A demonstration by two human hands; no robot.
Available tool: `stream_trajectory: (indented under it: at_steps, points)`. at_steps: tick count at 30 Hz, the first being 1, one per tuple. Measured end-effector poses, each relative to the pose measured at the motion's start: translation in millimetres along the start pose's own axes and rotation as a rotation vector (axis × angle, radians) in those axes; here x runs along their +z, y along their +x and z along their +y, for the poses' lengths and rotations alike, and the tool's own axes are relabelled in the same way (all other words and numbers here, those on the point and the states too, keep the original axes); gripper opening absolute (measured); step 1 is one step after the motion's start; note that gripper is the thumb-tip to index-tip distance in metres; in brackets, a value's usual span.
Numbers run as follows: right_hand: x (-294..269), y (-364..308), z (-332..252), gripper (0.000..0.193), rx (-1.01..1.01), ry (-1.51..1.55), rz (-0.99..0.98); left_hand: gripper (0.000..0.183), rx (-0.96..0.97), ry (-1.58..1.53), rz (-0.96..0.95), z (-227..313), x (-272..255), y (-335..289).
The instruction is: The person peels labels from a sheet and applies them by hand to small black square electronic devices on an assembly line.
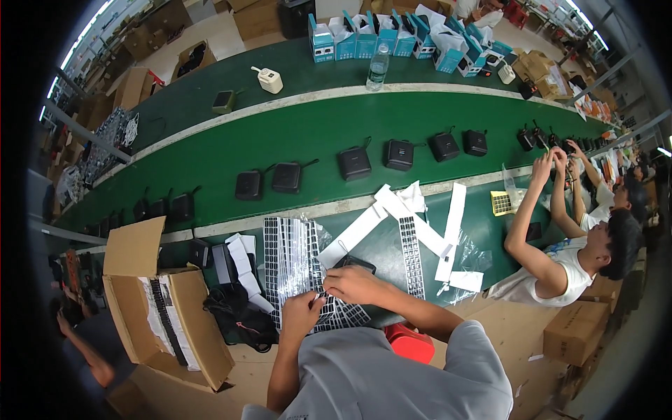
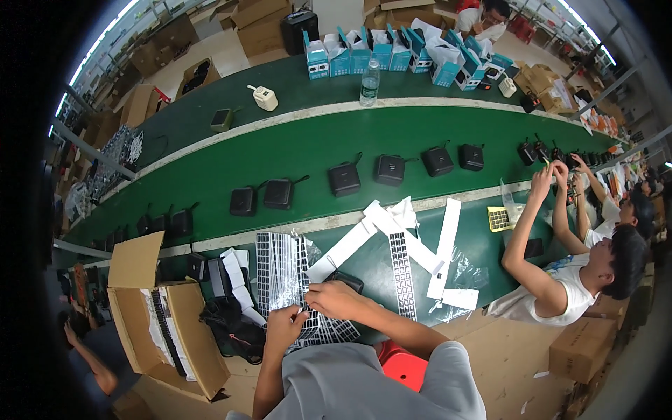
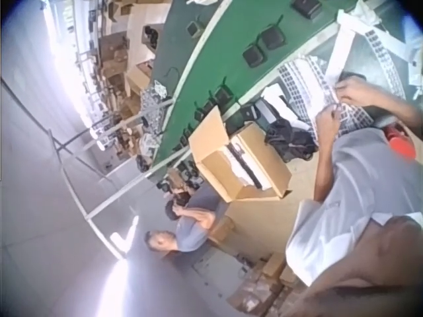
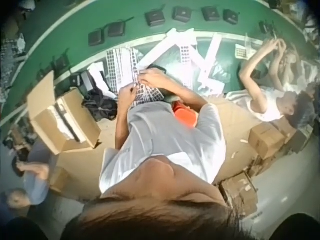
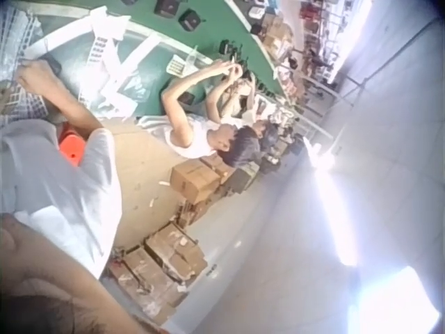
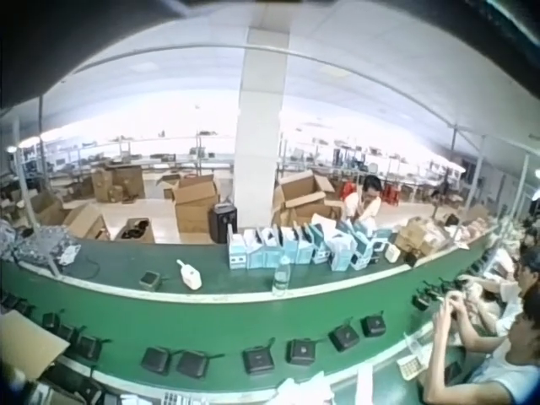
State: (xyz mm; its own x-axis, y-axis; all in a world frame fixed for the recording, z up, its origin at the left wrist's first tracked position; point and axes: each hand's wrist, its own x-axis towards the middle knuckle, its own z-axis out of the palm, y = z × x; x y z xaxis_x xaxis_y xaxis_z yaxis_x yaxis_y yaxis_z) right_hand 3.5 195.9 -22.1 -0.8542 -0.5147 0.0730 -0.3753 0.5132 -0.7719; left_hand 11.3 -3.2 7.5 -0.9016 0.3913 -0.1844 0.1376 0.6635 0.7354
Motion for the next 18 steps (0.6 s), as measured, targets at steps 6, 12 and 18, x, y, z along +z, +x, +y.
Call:
stream_trajectory:
  at_steps: [6,12,18]
  points:
    - [3.8,-3.3,-10.8,0.007,-0.013,-0.010,0.079,0.030,-0.177,-0.107,0.124,-13.5,2.6,-7.5]
    - [-37.2,31.8,72.9,0.006,0.633,0.582,0.397,0.031,-0.281,-0.054,0.265,-32.1,-28.5,-18.3]
    - [-112.0,71.2,214.1,0.019,0.745,0.296,0.711,0.032,-0.305,-0.054,0.279,-43.0,-18.8,-29.0]
